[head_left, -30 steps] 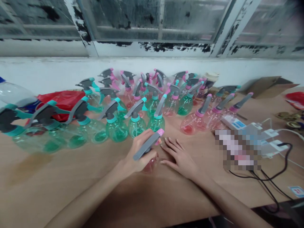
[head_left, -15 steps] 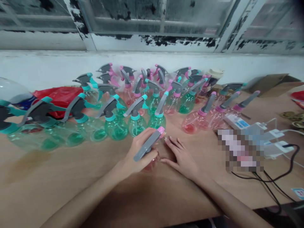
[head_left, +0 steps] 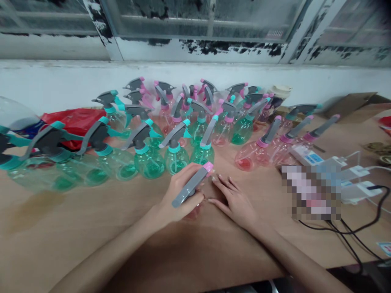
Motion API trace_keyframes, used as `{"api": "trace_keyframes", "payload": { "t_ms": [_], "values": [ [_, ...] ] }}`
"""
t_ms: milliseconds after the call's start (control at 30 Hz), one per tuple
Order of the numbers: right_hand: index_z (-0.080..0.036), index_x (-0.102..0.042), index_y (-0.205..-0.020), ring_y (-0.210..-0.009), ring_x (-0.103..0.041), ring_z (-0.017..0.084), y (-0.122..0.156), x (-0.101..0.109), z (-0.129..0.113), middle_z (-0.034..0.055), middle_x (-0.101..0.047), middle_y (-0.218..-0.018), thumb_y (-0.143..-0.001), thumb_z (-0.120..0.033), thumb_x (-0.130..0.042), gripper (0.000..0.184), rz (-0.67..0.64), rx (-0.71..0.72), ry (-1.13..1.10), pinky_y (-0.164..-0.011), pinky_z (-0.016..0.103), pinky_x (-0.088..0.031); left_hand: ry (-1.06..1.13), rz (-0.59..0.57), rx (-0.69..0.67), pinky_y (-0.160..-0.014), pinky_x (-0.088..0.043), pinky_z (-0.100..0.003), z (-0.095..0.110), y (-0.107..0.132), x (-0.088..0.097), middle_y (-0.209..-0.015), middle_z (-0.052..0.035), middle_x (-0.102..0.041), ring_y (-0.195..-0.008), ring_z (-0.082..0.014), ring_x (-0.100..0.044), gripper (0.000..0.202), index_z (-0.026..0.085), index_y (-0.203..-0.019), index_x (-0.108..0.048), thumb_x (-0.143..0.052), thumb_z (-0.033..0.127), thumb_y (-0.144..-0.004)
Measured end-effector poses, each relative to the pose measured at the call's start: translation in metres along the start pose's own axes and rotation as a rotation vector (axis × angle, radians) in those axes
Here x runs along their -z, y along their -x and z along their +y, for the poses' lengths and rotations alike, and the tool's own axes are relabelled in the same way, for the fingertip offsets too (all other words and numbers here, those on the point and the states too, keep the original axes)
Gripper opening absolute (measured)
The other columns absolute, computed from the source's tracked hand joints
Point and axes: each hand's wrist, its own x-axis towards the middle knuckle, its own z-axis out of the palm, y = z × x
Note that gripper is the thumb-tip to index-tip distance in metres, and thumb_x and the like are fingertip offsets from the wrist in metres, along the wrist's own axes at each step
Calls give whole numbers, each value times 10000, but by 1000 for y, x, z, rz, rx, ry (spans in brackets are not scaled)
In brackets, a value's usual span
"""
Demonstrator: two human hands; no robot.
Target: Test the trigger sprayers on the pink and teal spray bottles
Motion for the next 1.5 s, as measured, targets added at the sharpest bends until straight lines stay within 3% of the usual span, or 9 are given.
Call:
{"api": "trace_keyframes", "payload": {
  "t_ms": [167,400,600,833,967,1500],
  "values": [
    [-125,-447,-1418,-1346,-449,296,0,0,0,165,-516,-1428,-947,-479,-495,590,-2,10,12,-1118,537,-360,-25,-1,-6,-742,-515,-330,2,-1,0,-951,-44,-627,-841,-196,-608,381,198,-1025,-639,-467,102,-699],
    [-204,-384,-1471,-1347,-446,292,0,-2,2,126,-558,-1396,-949,-453,-506,592,5,10,7,-1118,544,-359,-71,-15,-35,-649,-438,-310,6,-6,3,-739,-8,-528,-704,-175,-524,224,186,-820,-617,-469,106,-672],
    [-211,-378,-1476,-1352,-437,296,0,-3,2,124,-554,-1400,-943,-457,-518,603,11,15,3,-1119,540,-356,-58,-20,-41,-616,-430,-304,7,-6,4,-732,-16,-552,-679,-173,-528,143,180,-748,-583,-472,124,-679],
    [-147,-443,-1423,-1351,-440,300,1,-3,1,165,-557,-1389,-947,-454,-511,570,22,19,-1,-1120,543,-350,-20,-18,-17,-719,-484,-340,1,-8,2,-872,-44,-602,-817,-203,-607,273,186,-865,-625,-466,110,-657],
    [-165,-449,-1420,-1352,-439,300,1,-3,1,156,-551,-1398,-946,-450,-512,557,28,22,-11,-1116,553,-354,8,-16,9,-719,-512,-329,-1,-6,1,-989,-60,-617,-801,-184,-631,346,190,-974,-631,-467,116,-678],
    [-152,-424,-1431,-1351,-443,286,1,-4,3,158,-540,-1409,-951,-459,-496,574,25,18,-14,-1133,538,-333,0,-25,41,-716,-527,-334,2,-4,1,-919,-41,-605,-815,-200,-615,344,212,-968,-655,-486,132,-679]
  ]
}}
